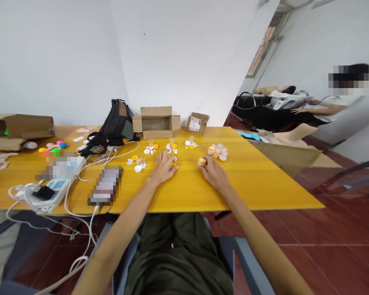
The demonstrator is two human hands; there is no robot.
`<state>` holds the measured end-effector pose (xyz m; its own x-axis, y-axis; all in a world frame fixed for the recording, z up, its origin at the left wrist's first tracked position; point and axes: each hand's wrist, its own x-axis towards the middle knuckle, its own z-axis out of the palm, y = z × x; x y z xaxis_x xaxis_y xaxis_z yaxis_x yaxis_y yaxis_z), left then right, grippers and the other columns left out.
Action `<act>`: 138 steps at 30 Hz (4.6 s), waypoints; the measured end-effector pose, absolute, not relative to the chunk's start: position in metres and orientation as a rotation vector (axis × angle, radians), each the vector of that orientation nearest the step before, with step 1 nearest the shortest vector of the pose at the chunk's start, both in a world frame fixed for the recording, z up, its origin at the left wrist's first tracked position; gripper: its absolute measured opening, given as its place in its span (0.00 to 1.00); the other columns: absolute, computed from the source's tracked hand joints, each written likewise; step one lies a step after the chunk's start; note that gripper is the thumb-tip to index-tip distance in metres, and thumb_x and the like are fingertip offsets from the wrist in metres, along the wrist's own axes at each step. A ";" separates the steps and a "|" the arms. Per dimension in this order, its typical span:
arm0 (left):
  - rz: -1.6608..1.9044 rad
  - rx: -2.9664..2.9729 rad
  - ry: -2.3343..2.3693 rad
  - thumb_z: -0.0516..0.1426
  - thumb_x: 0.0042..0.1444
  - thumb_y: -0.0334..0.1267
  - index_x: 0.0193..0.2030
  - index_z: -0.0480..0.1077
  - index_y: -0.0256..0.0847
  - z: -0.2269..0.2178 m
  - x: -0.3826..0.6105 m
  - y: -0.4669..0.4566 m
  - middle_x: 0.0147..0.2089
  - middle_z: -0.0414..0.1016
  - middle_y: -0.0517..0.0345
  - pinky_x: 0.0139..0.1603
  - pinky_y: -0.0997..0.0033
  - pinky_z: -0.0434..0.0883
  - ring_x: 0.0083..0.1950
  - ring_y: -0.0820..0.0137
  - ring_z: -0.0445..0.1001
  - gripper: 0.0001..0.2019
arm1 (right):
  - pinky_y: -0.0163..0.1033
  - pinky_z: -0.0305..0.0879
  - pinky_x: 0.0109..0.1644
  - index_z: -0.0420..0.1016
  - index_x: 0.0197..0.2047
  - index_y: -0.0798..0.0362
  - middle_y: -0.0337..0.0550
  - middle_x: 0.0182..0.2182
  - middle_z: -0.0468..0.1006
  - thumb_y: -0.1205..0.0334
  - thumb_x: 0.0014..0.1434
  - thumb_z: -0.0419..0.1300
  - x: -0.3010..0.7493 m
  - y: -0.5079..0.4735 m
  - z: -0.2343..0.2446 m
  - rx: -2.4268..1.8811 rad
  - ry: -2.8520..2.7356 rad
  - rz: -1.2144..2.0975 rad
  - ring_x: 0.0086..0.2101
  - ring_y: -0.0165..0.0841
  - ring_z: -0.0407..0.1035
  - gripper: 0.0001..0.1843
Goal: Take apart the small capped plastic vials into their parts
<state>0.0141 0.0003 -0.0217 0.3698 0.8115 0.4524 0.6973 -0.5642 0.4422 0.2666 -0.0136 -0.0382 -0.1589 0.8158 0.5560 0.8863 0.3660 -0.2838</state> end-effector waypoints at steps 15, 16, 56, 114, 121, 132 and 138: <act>0.969 2.590 1.006 0.52 0.66 0.46 0.64 0.62 0.49 -0.011 0.052 -0.032 0.64 0.66 0.48 0.67 0.53 0.64 0.65 0.57 0.66 0.21 | 0.47 0.76 0.42 0.66 0.48 0.51 0.51 0.43 0.78 0.64 0.57 0.55 0.241 -0.030 -0.040 -1.294 -2.075 0.035 0.37 0.42 0.77 0.14; 0.949 2.577 0.989 0.52 0.66 0.46 0.65 0.62 0.50 -0.012 0.053 -0.032 0.63 0.66 0.49 0.67 0.55 0.65 0.64 0.58 0.67 0.21 | 0.47 0.75 0.42 0.67 0.47 0.50 0.51 0.42 0.78 0.66 0.56 0.55 0.238 -0.032 -0.040 -1.287 -2.087 0.027 0.38 0.42 0.77 0.14; 0.671 2.352 1.049 0.55 0.62 0.38 0.51 0.62 0.45 -0.007 0.051 -0.033 0.49 0.76 0.52 0.54 0.61 0.72 0.51 0.59 0.76 0.11 | 0.49 0.74 0.51 0.78 0.40 0.48 0.43 0.39 0.85 0.45 0.39 0.75 0.245 -0.028 -0.034 -1.030 -1.502 1.180 0.41 0.41 0.78 0.27; 0.708 2.192 1.042 0.59 0.58 0.39 0.54 0.57 0.47 -0.011 0.051 -0.026 0.47 0.78 0.56 0.50 0.63 0.72 0.47 0.61 0.78 0.20 | 0.50 0.72 0.50 0.73 0.48 0.47 0.44 0.38 0.81 0.46 0.56 0.63 0.240 -0.036 -0.031 -1.171 -1.733 0.643 0.39 0.42 0.76 0.20; 0.734 2.169 1.025 0.59 0.58 0.39 0.53 0.57 0.46 -0.013 0.051 -0.026 0.44 0.77 0.57 0.45 0.64 0.72 0.41 0.63 0.78 0.19 | 0.49 0.72 0.52 0.73 0.50 0.45 0.45 0.44 0.81 0.48 0.58 0.62 0.238 -0.040 -0.028 -1.073 -1.725 0.668 0.44 0.42 0.76 0.19; 0.732 2.138 0.977 0.58 0.58 0.37 0.53 0.55 0.46 -0.014 0.052 -0.023 0.46 0.78 0.57 0.47 0.65 0.72 0.43 0.64 0.77 0.19 | 0.48 0.73 0.51 0.75 0.47 0.45 0.45 0.43 0.81 0.46 0.57 0.63 0.240 -0.038 -0.028 -1.092 -1.712 0.686 0.42 0.42 0.76 0.18; 0.761 2.133 0.926 0.57 0.59 0.37 0.54 0.55 0.46 -0.013 0.051 -0.024 0.47 0.78 0.55 0.47 0.64 0.72 0.42 0.64 0.78 0.19 | 0.49 0.71 0.54 0.72 0.52 0.45 0.45 0.48 0.80 0.46 0.57 0.63 0.238 -0.038 -0.030 -1.039 -1.713 0.758 0.46 0.41 0.75 0.22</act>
<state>0.0512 -0.0235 -0.0130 0.5760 0.7824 0.2369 0.3840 -0.5148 0.7665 0.2381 -0.0380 -0.0298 -0.1783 0.8955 0.4078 0.3001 0.4442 -0.8442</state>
